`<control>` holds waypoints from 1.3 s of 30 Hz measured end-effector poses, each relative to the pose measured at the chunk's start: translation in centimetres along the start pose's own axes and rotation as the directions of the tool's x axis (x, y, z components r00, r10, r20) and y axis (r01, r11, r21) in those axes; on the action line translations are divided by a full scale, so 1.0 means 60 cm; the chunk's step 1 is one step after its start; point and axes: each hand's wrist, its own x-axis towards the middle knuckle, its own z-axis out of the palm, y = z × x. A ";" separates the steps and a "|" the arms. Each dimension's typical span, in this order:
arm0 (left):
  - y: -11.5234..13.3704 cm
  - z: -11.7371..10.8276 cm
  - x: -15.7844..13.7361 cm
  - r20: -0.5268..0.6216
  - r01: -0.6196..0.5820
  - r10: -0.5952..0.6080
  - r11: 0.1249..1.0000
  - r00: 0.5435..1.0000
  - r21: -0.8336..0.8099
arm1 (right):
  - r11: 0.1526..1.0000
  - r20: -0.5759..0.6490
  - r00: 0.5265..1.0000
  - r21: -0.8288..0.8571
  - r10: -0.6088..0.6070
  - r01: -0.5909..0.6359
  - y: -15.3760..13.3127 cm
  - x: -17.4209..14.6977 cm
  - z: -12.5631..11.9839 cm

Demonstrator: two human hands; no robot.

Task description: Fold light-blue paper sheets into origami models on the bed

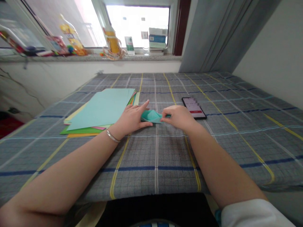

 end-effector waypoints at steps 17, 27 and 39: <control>0.033 -0.003 0.004 -0.083 -0.155 0.177 0.963 0.981 0.220 | 0.862 0.048 0.998 -0.506 0.027 0.001 -0.080 0.000 0.018; 0.034 -0.018 0.005 -0.063 -0.205 0.242 0.913 0.968 0.353 | 0.846 0.037 0.999 -0.533 0.025 -0.001 -0.081 -0.001 0.014; 0.010 -0.037 0.008 -0.026 -0.066 0.082 0.927 0.996 0.369 | 0.856 -0.023 0.996 -0.510 0.082 -0.082 -0.057 0.000 0.009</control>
